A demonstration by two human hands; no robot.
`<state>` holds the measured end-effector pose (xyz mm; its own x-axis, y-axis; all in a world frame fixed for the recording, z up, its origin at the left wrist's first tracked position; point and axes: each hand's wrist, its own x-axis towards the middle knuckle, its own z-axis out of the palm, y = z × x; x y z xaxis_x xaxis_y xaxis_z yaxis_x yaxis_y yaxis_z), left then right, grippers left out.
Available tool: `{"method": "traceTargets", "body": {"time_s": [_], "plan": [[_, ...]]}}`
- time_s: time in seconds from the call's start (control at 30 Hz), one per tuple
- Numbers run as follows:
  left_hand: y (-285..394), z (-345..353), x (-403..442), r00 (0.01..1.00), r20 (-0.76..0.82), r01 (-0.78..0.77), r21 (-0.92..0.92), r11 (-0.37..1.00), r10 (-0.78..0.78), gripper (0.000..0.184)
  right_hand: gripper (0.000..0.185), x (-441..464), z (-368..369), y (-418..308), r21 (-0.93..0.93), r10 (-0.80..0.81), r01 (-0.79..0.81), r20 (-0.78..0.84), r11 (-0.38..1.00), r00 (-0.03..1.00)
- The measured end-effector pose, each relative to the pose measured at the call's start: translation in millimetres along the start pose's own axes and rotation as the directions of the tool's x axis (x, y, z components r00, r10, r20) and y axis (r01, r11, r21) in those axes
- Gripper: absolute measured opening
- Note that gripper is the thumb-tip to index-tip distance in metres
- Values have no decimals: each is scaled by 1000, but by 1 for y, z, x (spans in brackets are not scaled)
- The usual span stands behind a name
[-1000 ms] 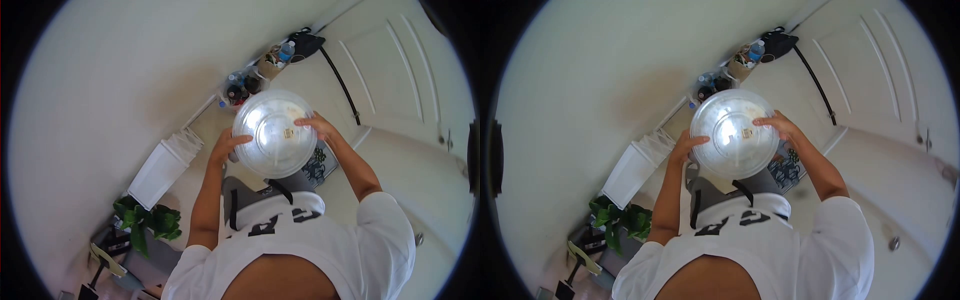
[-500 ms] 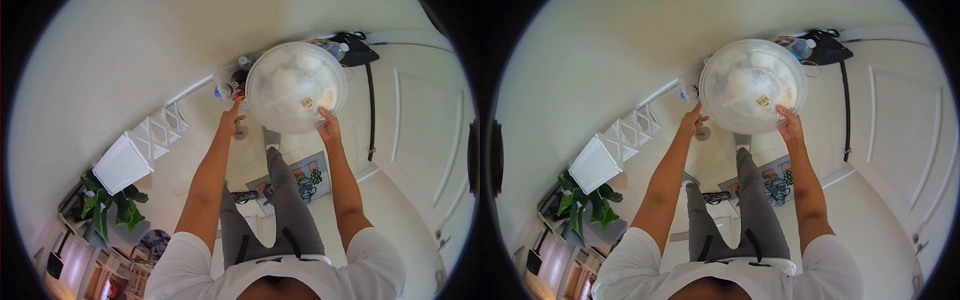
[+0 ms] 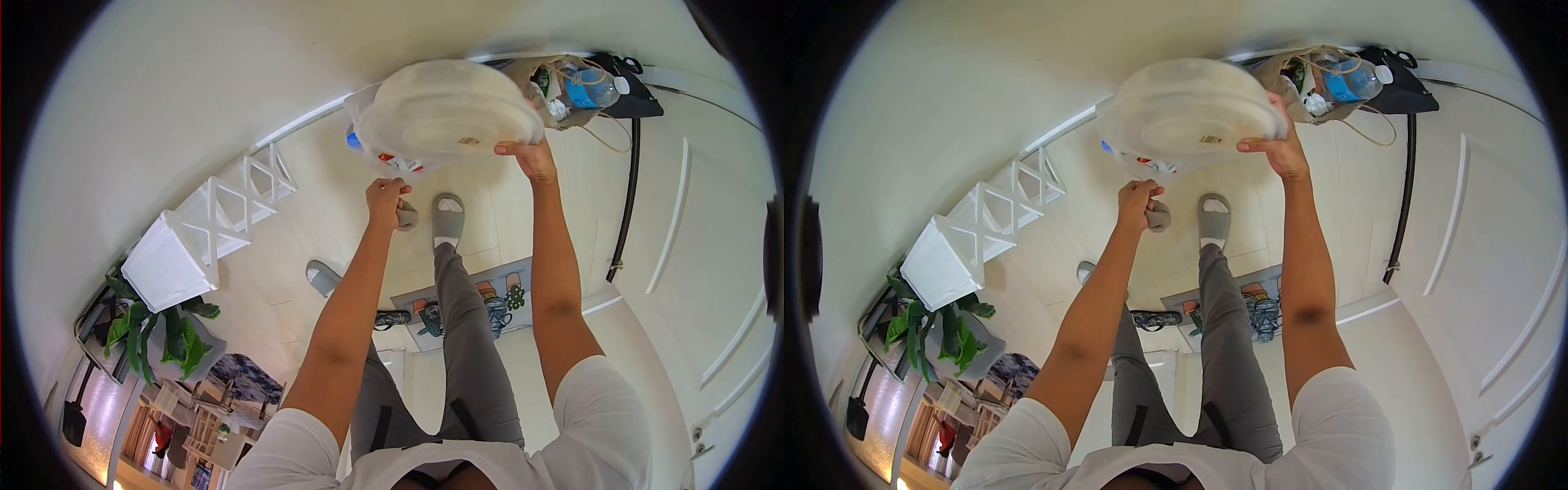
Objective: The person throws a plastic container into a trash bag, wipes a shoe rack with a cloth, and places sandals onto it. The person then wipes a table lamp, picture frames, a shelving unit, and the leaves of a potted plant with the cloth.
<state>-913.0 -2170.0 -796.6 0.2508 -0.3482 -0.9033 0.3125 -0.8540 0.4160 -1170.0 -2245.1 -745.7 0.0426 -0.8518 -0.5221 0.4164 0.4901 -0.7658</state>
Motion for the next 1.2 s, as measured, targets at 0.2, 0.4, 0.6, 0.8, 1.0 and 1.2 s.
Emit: {"method": "traceTargets", "body": {"time_s": [0.2, 0.4, 0.6, 0.8, 1.0, 1.2], "plan": [[9, 2, -4, 988, 153, -26, -51, 998, 33, 14, 74, 20, 5, -3, -389, 50, 51, 245, 920, 968], [10, 8, -5, 981, 187, -26, -100, 995, 44, 15, 69, 35, 10, -1, -777, -29, 512, 540, 366, 841], [7, 22, -2, 945, 258, -196, -53, 979, 203, 14, 71, 52, 35, 35, -862, 135, 445, 424, -242, 896], [17, 18, -4, 985, -129, -97, 153, 984, 117, 43, 74, 42, 16, 43, -882, -102, 355, 402, -309, 910], [46, 3, 2, 912, -71, -352, 374, 858, 405, 67, 79, 40, -7, 49, -937, -76, 349, 349, -12, 934], [52, -10, -32, 968, -99, -216, 141, 966, 231, 56, 66, -1, 34, 12, -901, -272, 87, 219, -426, 937]]}}
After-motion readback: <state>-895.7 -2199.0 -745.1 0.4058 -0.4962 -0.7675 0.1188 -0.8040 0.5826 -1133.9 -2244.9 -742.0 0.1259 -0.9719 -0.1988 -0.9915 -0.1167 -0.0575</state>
